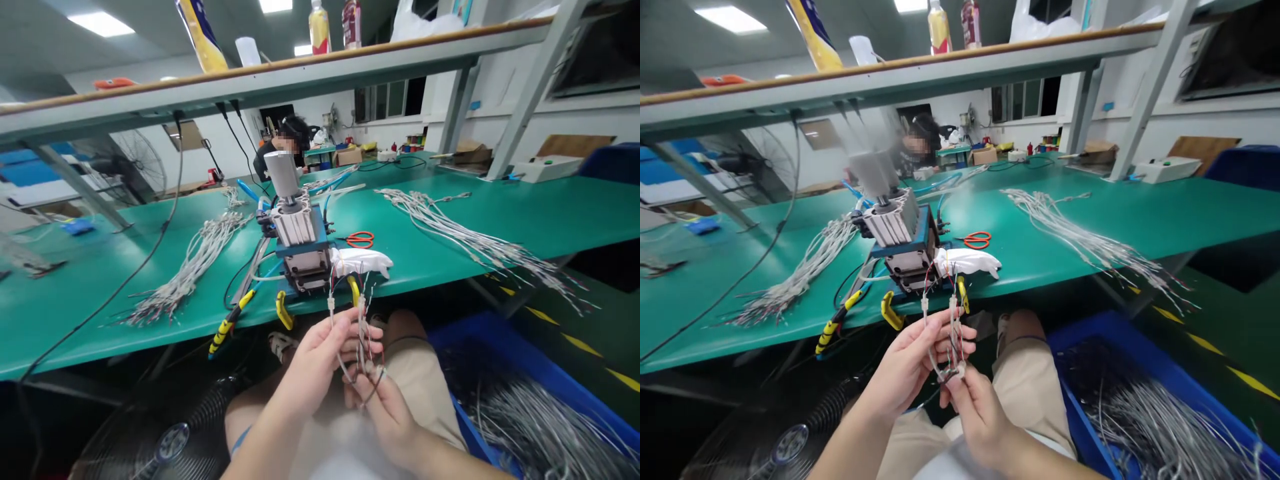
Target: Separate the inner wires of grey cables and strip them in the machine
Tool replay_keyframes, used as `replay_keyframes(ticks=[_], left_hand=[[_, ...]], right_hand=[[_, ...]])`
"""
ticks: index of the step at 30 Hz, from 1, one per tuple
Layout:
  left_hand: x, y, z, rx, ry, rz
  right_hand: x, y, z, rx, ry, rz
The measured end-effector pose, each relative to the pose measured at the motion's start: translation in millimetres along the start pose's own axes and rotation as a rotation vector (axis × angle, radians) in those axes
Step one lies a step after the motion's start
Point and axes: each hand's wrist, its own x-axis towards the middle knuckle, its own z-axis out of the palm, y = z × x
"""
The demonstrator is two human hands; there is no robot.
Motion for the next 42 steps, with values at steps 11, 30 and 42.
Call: replay_keyframes(ticks=[11, 30, 42], left_hand=[[-2.2, -14.8, -18.7, 0.056, 0.19, 0.118], [-38.8, -56.8, -29.3, 0.516, 0.39, 0.414], [-22.1, -129.2, -34.1, 0.39, 0.688, 0.342]], right_hand=[[0.1, -0.4, 6.1, 0.363, 0.004, 0.214], [21.8, -19.3, 7.2, 0.213, 0.204, -0.11], [19.9, 5.4, 24.0, -0.069, 0.211, -0.1]])
